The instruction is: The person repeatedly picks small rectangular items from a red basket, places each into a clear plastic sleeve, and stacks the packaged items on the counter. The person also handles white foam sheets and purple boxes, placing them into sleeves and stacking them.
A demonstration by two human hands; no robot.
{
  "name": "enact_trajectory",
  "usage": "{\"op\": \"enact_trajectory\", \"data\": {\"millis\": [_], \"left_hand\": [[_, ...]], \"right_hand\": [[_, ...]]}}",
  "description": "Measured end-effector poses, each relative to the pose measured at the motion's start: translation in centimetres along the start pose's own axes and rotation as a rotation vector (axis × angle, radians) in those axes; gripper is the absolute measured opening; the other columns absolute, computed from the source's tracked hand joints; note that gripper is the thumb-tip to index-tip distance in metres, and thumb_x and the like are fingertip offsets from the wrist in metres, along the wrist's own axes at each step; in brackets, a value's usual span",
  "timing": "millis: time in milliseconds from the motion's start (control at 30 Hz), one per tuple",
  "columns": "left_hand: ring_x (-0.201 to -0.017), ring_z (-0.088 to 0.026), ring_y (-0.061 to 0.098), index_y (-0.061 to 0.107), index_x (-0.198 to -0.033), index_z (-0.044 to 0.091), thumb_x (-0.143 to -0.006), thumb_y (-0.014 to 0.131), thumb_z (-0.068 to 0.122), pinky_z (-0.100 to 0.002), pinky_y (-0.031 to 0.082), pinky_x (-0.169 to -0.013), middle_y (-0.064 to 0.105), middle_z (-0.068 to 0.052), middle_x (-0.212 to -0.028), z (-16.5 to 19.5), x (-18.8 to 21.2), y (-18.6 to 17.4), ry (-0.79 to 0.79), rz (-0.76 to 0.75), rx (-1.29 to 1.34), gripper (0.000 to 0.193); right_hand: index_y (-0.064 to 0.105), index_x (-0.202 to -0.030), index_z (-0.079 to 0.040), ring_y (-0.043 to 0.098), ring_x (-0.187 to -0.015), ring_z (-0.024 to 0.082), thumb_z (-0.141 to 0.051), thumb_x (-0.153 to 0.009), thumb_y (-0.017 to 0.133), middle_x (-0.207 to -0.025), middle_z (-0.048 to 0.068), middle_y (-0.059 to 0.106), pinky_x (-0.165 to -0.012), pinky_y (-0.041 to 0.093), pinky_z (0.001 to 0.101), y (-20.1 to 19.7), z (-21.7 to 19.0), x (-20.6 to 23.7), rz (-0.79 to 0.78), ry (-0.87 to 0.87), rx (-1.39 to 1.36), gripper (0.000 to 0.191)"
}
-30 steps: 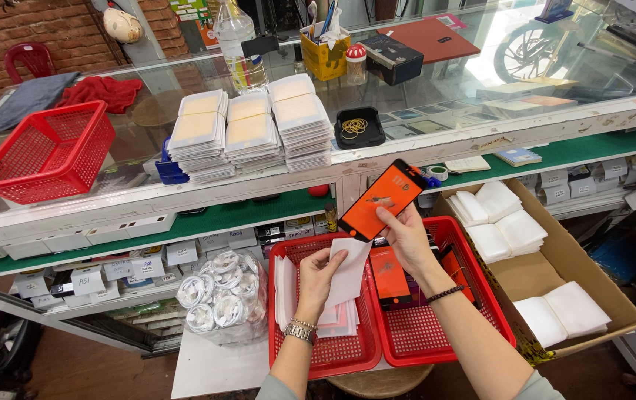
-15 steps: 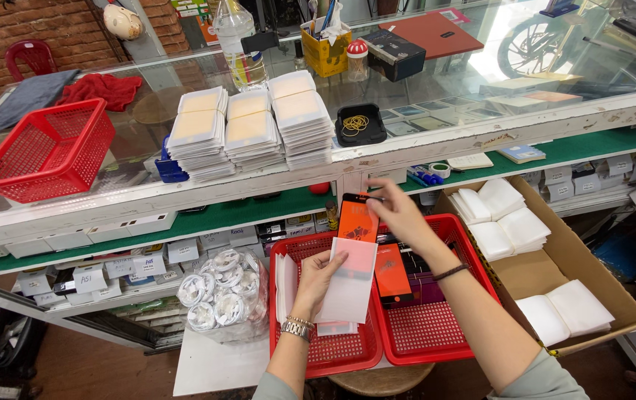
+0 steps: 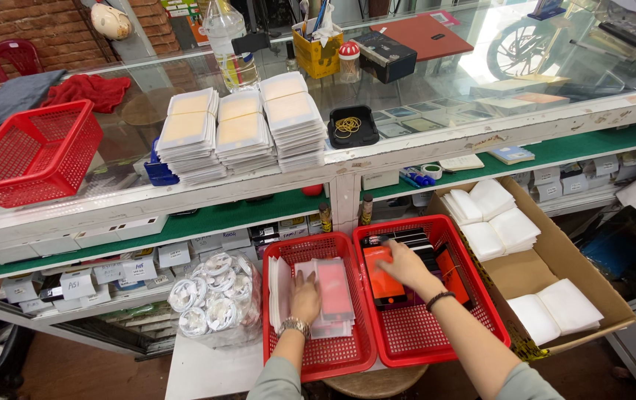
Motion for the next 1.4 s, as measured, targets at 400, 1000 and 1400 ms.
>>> {"op": "enact_trajectory", "data": {"millis": [400,1000,1400], "left_hand": [[-0.108,-0.039,0.069,0.054,-0.132,-0.003,-0.088,0.075,0.019,-0.045,0.055,-0.097,0.069,-0.026,-0.114,-1.2,1.7,-1.5,-0.298,0.215,0.155,0.053],[-0.094,-0.014,0.076,0.055,-0.134,0.002,-0.091,0.065,0.008,-0.029,0.062,-0.083,0.078,-0.012,-0.108,4.5,0.4,-3.4,-0.031,-0.074,1.451,0.044],[-0.071,-0.006,0.066,0.081,-0.096,0.000,-0.090,0.077,0.019,-0.022,0.051,-0.064,0.078,-0.004,-0.084,5.1,0.8,-5.0,0.212,0.079,1.064,0.020]], "right_hand": [[0.042,-0.143,-0.010,0.056,-0.124,0.035,-0.044,-0.069,0.094,-0.132,0.019,0.053,-0.095,0.056,0.0433,0.7,-0.8,2.3,-0.064,0.443,0.098,0.097],[0.053,-0.126,-0.005,0.075,-0.098,0.017,-0.015,-0.094,0.061,-0.112,0.013,0.073,-0.082,0.063,0.0324,-3.2,-3.2,0.7,-0.129,0.300,-1.266,0.035],[0.054,-0.130,-0.010,0.065,-0.119,0.018,-0.009,-0.097,0.062,-0.117,0.003,0.067,-0.099,0.055,0.0370,-7.1,-5.7,-1.9,0.229,-0.155,-1.618,0.034]]}}
Point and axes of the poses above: each hand's wrist, its own x-axis away from the middle knuckle, its own y-axis out of the palm, z = x × y, the point moved 3 cm from there along -x, towards the middle knuckle
